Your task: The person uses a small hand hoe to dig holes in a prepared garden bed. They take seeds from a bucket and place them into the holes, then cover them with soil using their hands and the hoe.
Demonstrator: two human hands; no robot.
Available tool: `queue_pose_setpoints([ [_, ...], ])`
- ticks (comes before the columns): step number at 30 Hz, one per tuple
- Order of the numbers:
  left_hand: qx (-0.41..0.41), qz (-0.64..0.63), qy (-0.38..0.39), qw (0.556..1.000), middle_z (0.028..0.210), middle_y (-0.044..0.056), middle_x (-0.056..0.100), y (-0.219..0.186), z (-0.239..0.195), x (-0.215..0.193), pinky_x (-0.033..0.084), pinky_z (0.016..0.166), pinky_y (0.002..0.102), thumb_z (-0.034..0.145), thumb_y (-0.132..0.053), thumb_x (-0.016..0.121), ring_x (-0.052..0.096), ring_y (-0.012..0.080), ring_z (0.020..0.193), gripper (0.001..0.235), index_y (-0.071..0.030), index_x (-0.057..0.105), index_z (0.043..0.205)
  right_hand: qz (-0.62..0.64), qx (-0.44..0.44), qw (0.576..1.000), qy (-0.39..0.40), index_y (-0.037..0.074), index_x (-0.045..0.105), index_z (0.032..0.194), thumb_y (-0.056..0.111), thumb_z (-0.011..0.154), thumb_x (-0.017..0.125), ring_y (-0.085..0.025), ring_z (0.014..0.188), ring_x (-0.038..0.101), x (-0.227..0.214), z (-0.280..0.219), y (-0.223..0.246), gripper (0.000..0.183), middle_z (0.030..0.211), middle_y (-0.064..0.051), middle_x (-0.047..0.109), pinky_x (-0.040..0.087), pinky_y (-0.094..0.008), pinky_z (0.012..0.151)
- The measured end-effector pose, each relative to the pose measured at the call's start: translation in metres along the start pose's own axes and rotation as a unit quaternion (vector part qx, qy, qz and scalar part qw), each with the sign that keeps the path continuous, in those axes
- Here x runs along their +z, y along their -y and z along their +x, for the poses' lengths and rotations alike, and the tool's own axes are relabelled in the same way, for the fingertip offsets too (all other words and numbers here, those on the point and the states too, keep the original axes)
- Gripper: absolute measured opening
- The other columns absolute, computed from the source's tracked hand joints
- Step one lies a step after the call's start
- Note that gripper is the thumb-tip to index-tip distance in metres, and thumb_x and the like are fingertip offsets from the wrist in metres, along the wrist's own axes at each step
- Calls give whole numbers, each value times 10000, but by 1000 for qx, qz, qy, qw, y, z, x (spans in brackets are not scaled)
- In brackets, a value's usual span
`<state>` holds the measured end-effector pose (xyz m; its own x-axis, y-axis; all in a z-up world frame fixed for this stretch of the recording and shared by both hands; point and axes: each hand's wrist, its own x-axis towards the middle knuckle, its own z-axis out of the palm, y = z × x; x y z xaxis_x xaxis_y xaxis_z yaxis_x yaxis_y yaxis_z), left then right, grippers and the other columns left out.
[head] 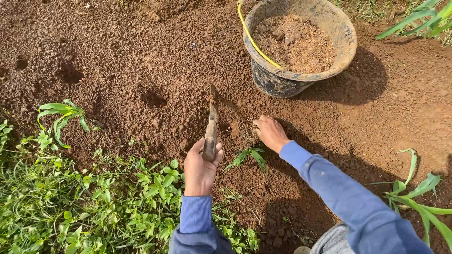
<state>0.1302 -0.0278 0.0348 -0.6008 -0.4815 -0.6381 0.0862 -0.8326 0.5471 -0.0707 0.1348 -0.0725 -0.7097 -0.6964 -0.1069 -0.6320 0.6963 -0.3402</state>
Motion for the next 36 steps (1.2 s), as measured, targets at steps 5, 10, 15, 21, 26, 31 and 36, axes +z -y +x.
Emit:
queue_pose_setpoints([
  [5, -20, 135, 52, 989, 1053, 253, 659, 2, 16, 3, 633, 607, 317, 1034, -227, 491, 691, 196, 735, 489, 106, 437, 1387, -25, -30, 999, 9, 20, 757, 1102, 72, 1017, 581, -263, 986, 717, 27, -1, -11, 202, 1040, -149, 716, 599, -389, 918],
  [10, 49, 362, 63, 929, 694, 94, 645, 20, 61, -14, 462, 344, 254, 1045, -297, 548, 516, 105, 420, 518, 77, 462, 1394, -84, -90, 992, -17, 46, 772, 1025, 60, 995, 612, -219, 934, 739, 46, 5, -15, 163, 987, -123, 738, 578, -359, 992],
  [15, 152, 500, 27, 852, 868, 208, 645, 24, 99, -40, 552, 541, 354, 1034, -312, 485, 654, 212, 644, 385, 17, 501, 1235, 56, -46, 997, -9, 56, 737, 1190, 124, 1040, 555, -277, 1047, 716, 21, -9, -9, 246, 1117, -178, 718, 556, -425, 1019],
  [21, 196, 708, -98, 671, 1053, 307, 653, 15, 90, -19, 565, 843, 501, 1116, -378, 302, 693, 379, 987, 425, -14, 489, 1234, 42, -8, 991, -131, 70, 612, 1368, 215, 1072, 506, -310, 1310, 548, -11, -37, -4, 346, 1393, -170, 556, 451, -459, 1120],
  [26, 187, 716, -90, 666, 979, 269, 644, 41, 119, -21, 589, 820, 482, 1134, -395, 219, 697, 337, 906, 452, -39, 489, 1206, -21, 2, 994, -108, 70, 300, 1606, 311, 1096, 369, -288, 1551, 214, 14, -37, -22, 568, 1688, -160, 226, 153, -434, 1266],
  [31, 203, 761, -41, 614, 918, 245, 630, 65, 113, -21, 620, 740, 453, 1122, -425, 195, 728, 336, 864, 446, -71, 466, 1143, -101, 4, 991, -87, 66, 198, 1632, 385, 1101, 280, -218, 1589, 74, 24, -32, -24, 625, 1714, -115, 168, -67, -390, 1274],
  [36, 205, 798, 12, 567, 882, 241, 636, 72, 88, -26, 624, 757, 472, 1130, -377, 230, 732, 338, 849, 387, -69, 461, 1170, -115, -5, 990, -86, 80, 178, 1637, 397, 1107, 231, -208, 1587, 80, 32, -28, -25, 620, 1715, -100, 163, -61, -386, 1281],
])
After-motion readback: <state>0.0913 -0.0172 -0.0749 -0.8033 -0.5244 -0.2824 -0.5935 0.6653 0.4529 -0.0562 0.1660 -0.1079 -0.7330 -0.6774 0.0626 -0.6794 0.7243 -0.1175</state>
